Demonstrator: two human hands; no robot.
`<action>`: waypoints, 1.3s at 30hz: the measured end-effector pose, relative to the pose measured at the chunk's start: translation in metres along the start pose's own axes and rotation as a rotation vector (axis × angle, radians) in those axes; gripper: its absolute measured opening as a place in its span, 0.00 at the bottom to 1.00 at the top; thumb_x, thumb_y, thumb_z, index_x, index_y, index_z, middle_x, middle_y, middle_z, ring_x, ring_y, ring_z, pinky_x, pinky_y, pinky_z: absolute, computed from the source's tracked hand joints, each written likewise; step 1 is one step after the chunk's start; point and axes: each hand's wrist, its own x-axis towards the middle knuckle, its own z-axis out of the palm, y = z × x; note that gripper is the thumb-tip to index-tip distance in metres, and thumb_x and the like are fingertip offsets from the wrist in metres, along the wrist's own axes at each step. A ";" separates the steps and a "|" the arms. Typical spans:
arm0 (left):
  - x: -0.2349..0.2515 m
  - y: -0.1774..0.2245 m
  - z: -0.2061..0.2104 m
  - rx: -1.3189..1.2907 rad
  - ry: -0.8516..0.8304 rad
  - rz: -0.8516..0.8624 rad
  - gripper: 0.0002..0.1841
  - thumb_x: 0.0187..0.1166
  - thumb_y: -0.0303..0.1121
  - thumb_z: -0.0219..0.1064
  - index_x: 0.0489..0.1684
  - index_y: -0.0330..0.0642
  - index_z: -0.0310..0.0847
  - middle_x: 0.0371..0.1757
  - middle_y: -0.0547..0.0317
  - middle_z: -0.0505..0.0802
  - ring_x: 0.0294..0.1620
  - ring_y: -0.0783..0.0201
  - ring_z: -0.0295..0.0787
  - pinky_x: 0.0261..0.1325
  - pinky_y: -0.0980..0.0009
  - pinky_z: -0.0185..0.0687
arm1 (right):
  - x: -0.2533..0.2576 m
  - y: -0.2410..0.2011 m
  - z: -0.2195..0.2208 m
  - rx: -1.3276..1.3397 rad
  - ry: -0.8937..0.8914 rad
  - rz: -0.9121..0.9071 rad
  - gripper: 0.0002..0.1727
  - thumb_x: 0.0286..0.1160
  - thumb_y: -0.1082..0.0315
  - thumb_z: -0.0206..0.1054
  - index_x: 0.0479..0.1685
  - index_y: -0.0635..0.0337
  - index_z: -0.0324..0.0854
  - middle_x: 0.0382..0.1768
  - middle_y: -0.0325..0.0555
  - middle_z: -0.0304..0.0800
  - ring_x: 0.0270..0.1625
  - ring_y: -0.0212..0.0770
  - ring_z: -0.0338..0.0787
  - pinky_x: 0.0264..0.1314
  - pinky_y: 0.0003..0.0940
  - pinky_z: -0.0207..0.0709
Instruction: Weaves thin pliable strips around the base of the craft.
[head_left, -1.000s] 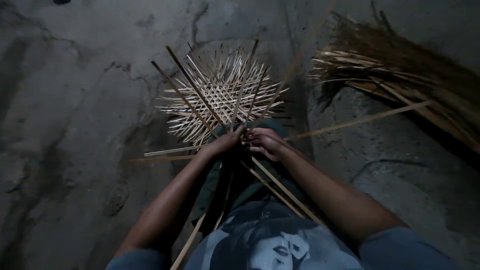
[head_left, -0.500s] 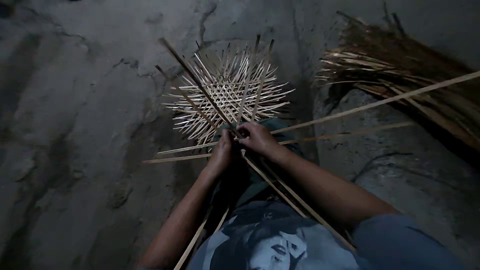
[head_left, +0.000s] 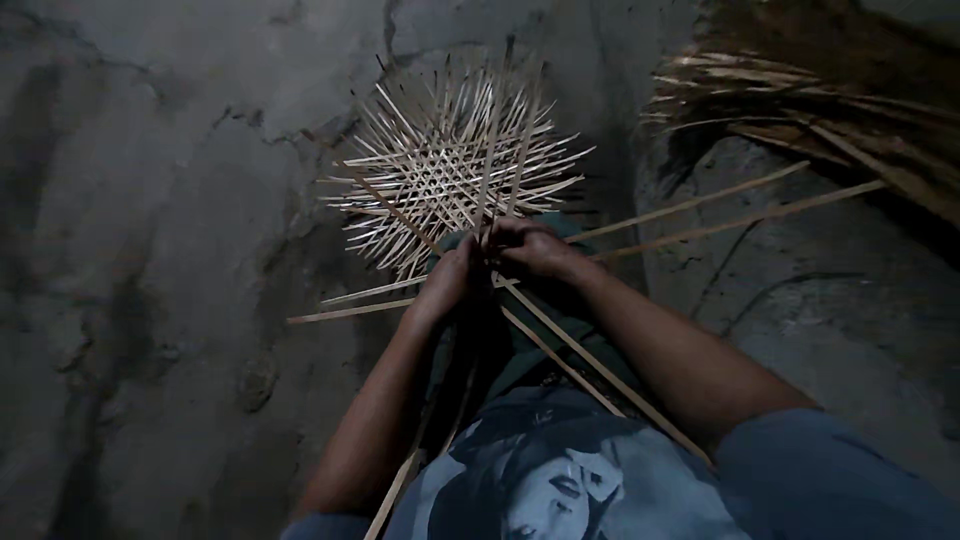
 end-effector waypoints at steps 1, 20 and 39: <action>0.001 -0.001 -0.001 -0.006 -0.009 -0.011 0.54 0.55 0.30 0.88 0.88 0.47 0.55 0.55 0.36 0.90 0.50 0.39 0.91 0.52 0.38 0.87 | -0.001 0.007 0.003 0.042 0.040 -0.006 0.13 0.75 0.74 0.68 0.57 0.57 0.85 0.49 0.44 0.93 0.47 0.38 0.93 0.55 0.43 0.88; -0.042 -0.023 0.004 0.095 0.254 0.170 0.26 0.76 0.33 0.75 0.76 0.45 0.81 0.56 0.43 0.91 0.55 0.47 0.89 0.62 0.48 0.85 | -0.028 -0.018 0.017 -0.507 -0.058 0.004 0.29 0.70 0.63 0.80 0.71 0.62 0.81 0.51 0.55 0.91 0.50 0.51 0.92 0.59 0.54 0.86; -0.020 -0.039 0.009 0.074 0.243 0.325 0.19 0.77 0.30 0.72 0.67 0.46 0.88 0.47 0.50 0.93 0.50 0.53 0.92 0.59 0.53 0.86 | -0.029 0.000 0.018 -0.531 0.003 -0.125 0.29 0.69 0.65 0.80 0.73 0.60 0.81 0.50 0.52 0.91 0.45 0.44 0.91 0.53 0.43 0.88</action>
